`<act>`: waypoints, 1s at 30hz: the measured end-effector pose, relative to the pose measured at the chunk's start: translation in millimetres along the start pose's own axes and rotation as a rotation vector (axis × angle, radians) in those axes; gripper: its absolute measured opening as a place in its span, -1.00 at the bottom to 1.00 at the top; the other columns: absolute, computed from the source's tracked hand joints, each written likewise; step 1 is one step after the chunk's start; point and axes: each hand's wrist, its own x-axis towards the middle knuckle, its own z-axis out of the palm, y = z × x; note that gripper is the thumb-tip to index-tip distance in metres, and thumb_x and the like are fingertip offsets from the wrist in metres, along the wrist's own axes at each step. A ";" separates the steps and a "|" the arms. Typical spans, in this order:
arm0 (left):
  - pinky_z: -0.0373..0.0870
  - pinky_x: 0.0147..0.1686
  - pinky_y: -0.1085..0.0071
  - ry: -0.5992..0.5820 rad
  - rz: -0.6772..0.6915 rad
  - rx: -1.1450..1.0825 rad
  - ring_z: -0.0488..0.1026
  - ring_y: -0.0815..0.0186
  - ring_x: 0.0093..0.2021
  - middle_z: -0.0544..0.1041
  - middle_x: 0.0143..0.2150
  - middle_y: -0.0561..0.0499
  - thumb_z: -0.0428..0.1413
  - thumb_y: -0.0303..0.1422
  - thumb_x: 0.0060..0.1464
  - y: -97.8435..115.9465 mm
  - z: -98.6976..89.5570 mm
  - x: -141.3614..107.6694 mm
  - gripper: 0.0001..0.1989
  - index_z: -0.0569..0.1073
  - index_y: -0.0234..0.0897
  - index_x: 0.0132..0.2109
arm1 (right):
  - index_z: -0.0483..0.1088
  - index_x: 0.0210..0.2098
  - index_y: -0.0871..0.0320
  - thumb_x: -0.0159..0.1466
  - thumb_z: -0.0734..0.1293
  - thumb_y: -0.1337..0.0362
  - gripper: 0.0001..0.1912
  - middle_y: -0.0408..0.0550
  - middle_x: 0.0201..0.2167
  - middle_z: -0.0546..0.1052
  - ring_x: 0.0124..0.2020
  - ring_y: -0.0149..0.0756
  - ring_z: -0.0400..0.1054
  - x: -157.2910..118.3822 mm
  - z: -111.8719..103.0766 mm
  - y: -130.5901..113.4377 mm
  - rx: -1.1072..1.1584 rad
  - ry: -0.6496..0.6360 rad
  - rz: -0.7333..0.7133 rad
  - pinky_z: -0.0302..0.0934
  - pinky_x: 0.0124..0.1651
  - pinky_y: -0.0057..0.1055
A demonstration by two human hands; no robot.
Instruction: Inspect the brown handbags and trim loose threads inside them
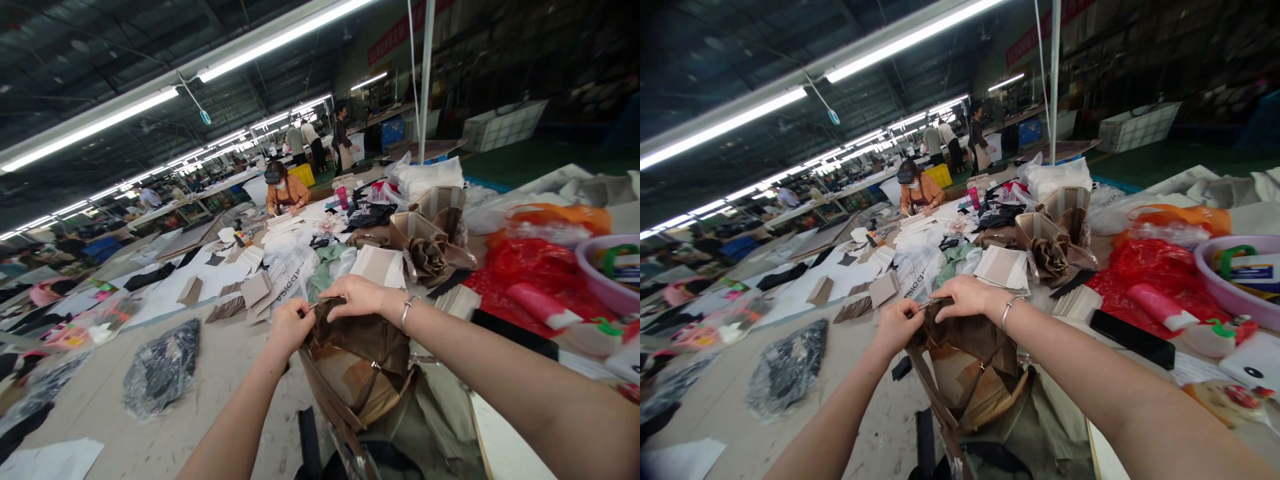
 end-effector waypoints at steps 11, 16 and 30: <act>0.17 -0.46 0.52 0.016 0.035 0.015 0.32 0.44 -0.49 0.40 -0.57 0.14 0.04 -0.42 -0.14 0.4 1.3 1.5 -0.87 0.32 -0.27 -0.59 | 0.51 -0.32 0.10 0.23 0.20 0.19 -0.75 -0.06 -0.34 0.55 -0.32 -0.29 0.37 13.7 5.6 -8.4 -0.247 -0.056 0.136 0.09 -0.32 -0.47; 0.17 -0.46 0.52 0.010 0.031 0.009 0.33 0.44 -0.49 0.41 -0.56 0.14 0.04 -0.41 -0.13 1.0 1.4 2.6 -0.87 0.33 -0.27 -0.58 | 0.50 -0.29 0.11 0.27 0.15 0.16 -0.69 -0.01 -0.31 0.54 -0.29 -0.26 0.38 11.1 3.7 -10.6 -0.284 -0.074 0.145 0.11 -0.29 -0.44; 0.34 -0.13 0.39 -0.013 0.256 -0.185 0.45 0.34 -0.16 0.54 -0.19 -0.03 0.06 -0.46 -0.06 -6.0 -8.8 -13.7 -0.86 0.33 -0.27 -0.55 | 0.45 -0.15 0.05 0.25 0.20 0.20 -0.74 -0.07 -0.30 0.55 -0.26 -0.30 0.38 20.0 -1.9 -15.4 -0.218 -0.160 -0.057 0.11 -0.20 -0.45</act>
